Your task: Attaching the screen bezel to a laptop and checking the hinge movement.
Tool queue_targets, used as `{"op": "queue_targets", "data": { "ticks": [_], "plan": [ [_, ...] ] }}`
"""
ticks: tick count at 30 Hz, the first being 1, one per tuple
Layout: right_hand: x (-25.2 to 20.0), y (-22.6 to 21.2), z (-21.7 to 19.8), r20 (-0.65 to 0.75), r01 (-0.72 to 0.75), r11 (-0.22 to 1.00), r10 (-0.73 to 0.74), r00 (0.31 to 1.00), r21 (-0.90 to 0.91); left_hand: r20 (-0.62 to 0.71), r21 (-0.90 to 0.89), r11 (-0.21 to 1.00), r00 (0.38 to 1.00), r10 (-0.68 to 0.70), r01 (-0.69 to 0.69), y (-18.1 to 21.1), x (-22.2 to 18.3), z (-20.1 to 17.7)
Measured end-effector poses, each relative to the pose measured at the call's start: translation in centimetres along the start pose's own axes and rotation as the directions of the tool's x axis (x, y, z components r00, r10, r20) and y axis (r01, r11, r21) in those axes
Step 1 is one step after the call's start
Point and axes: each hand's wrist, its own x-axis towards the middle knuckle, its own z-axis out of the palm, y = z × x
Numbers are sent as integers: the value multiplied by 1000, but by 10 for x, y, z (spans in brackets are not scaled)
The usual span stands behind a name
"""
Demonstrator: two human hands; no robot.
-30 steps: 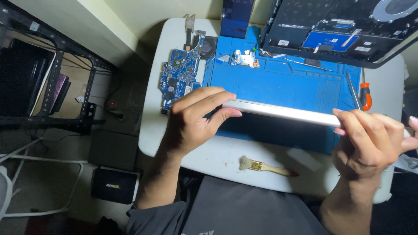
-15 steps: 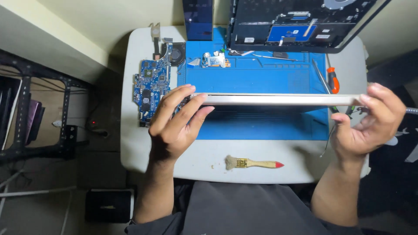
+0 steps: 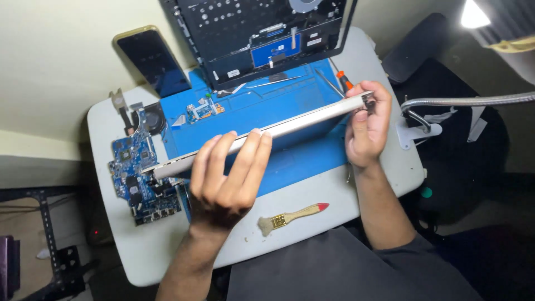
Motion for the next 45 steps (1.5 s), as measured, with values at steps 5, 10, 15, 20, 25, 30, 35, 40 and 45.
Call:
{"op": "queue_targets", "data": {
  "ticks": [5, 10, 15, 20, 25, 30, 35, 40, 45],
  "plan": [
    [-2, 0, 5, -7, -15, 1000, 15, 1000, 24, -20, -81, 991, 994, 104, -105, 6, 18, 23],
    [-3, 5, 3, -26, -20, 999, 21, 999, 48, -209, -181, 964, 966, 154, -193, 6, 7, 39],
    [-3, -1, 5, 18, -40, 993, 38, 999, 114, -203, -186, 967, 970, 136, -174, 12, 5, 35],
    [-4, 4, 9, -9, -40, 986, 42, 999, 159, -223, -176, 970, 967, 127, -168, 8, 13, 26],
    [-6, 13, 3, -67, -52, 993, 59, 996, 110, -192, -206, 967, 976, 107, -147, 12, 15, 27],
    [-4, 34, -14, -62, 35, 999, -33, 998, 21, -175, -275, 961, 985, -6, -43, 18, 17, 26],
    [5, -3, 5, -43, -13, 1000, 13, 999, -1, -104, -146, 989, 994, 11, -27, 22, 13, 7],
    [4, 10, -7, -28, 151, 987, -150, 988, 56, -112, -41, 996, 991, 78, -83, 17, 2, 18],
    [9, 7, -13, 48, 170, 975, -178, 983, 141, -157, -55, 997, 987, 39, -48, 20, -2, 28]
  ]
}}
